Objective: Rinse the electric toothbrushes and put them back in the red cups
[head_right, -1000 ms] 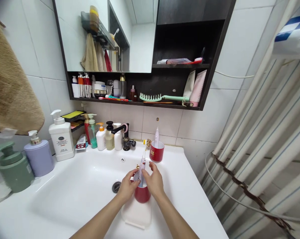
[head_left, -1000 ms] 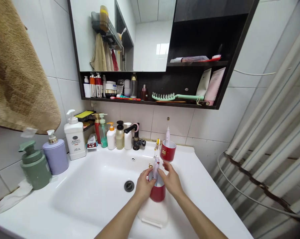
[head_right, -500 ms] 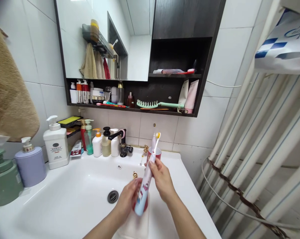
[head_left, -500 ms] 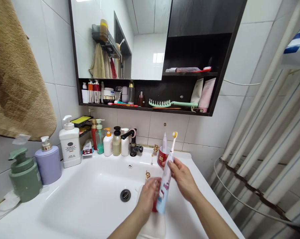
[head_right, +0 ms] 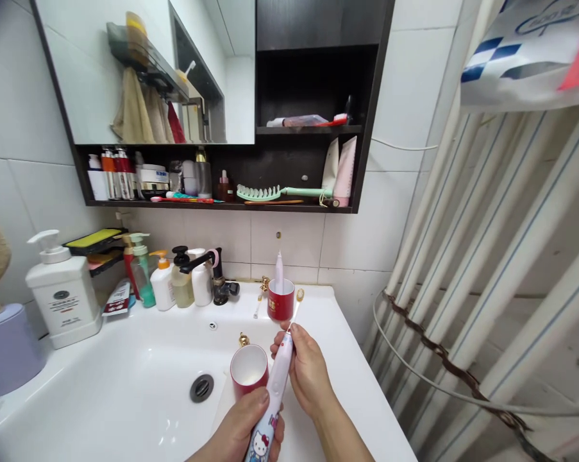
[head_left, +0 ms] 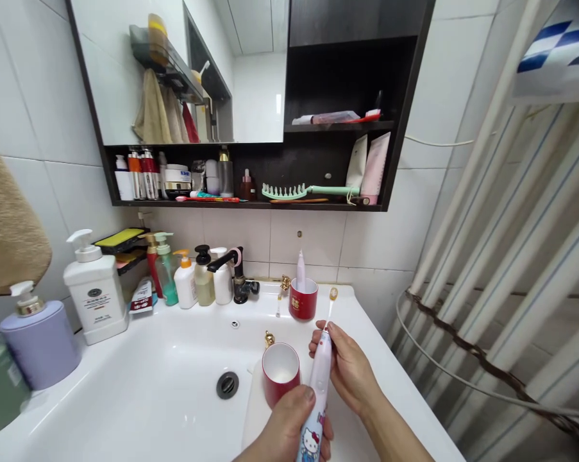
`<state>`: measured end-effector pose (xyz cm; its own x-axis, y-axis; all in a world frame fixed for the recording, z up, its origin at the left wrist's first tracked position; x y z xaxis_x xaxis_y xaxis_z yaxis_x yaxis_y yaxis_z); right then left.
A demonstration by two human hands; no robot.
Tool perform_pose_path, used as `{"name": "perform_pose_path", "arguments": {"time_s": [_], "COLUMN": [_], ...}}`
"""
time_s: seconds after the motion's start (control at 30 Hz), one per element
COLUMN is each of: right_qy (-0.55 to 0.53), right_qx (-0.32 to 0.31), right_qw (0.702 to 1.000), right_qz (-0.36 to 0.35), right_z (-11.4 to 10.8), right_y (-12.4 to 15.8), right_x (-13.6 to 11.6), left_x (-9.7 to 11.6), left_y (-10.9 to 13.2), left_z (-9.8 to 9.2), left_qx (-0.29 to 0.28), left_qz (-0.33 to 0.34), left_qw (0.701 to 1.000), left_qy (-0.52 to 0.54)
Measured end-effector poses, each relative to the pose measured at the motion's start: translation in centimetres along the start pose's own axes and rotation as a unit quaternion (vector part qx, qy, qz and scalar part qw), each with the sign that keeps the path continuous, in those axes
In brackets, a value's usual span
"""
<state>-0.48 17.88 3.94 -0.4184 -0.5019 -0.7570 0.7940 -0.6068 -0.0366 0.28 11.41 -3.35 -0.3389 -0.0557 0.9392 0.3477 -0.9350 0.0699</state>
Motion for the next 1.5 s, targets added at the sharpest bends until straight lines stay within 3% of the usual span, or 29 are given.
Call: {"name": "perform_pose_path", "arguments": {"time_s": [0.17,0.37,0.57,0.77,0.87,1.0,1.23,1.37,1.5], "right_qy": [0.001,-0.062,-0.05,0.01,0.061,0.168,0.3,0.33,0.303], "right_qx": [0.028,0.039,0.019,0.098,0.1,0.08,0.06,0.078,0.078], "right_qw": [0.999,0.997,0.999,0.994,0.992,0.983,0.949,0.936,0.947], "right_qz": [-0.041,-0.027,0.002,-0.051,-0.044,0.003,0.073,0.093,0.068], "right_z": [-0.3,-0.9,-0.9,-3.8,-4.5,-3.8,-0.7,-0.5,-0.2], "right_y": [0.1,-0.3,-0.7,-1.4,-1.8,-2.9,-9.5,-13.6,-15.6], "right_x": [-0.6,0.0,0.3,-1.8,-2.0,0.8,7.8,10.0,11.2], "left_x": [0.3,-0.8,-1.0,-1.4,0.0,2.2,2.7,2.6,2.2], "left_y": [0.6,0.4,0.4,0.5,0.5,1.1,0.9,0.8,0.4], "left_z": [-0.9,1.0,0.9,0.3,-1.3,-4.0,-3.0,-4.2,-5.6], "left_qx": [0.083,0.012,0.014,0.043,0.104,0.211,0.175,0.209,0.243], "left_qz": [0.006,-0.026,-0.03,-0.038,-0.011,0.035,0.054,0.051,0.039], "left_qw": [0.992,1.0,0.999,0.997,0.994,0.975,0.982,0.975,0.965], "left_qy": [-0.095,-0.008,0.004,-0.047,-0.01,0.066,0.034,0.049,0.086]}}
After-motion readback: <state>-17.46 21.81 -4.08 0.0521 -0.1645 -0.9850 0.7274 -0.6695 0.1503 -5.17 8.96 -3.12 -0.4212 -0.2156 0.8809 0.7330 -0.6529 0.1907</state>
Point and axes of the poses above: each hand's wrist, its own y-axis away from the middle knuckle, its own z-axis out of the palm, x = y × z, the point moved 10 cm from there along -y, towards the middle knuckle, and after that the axes turned 8 degrees about -y, right-handed, at the moved point
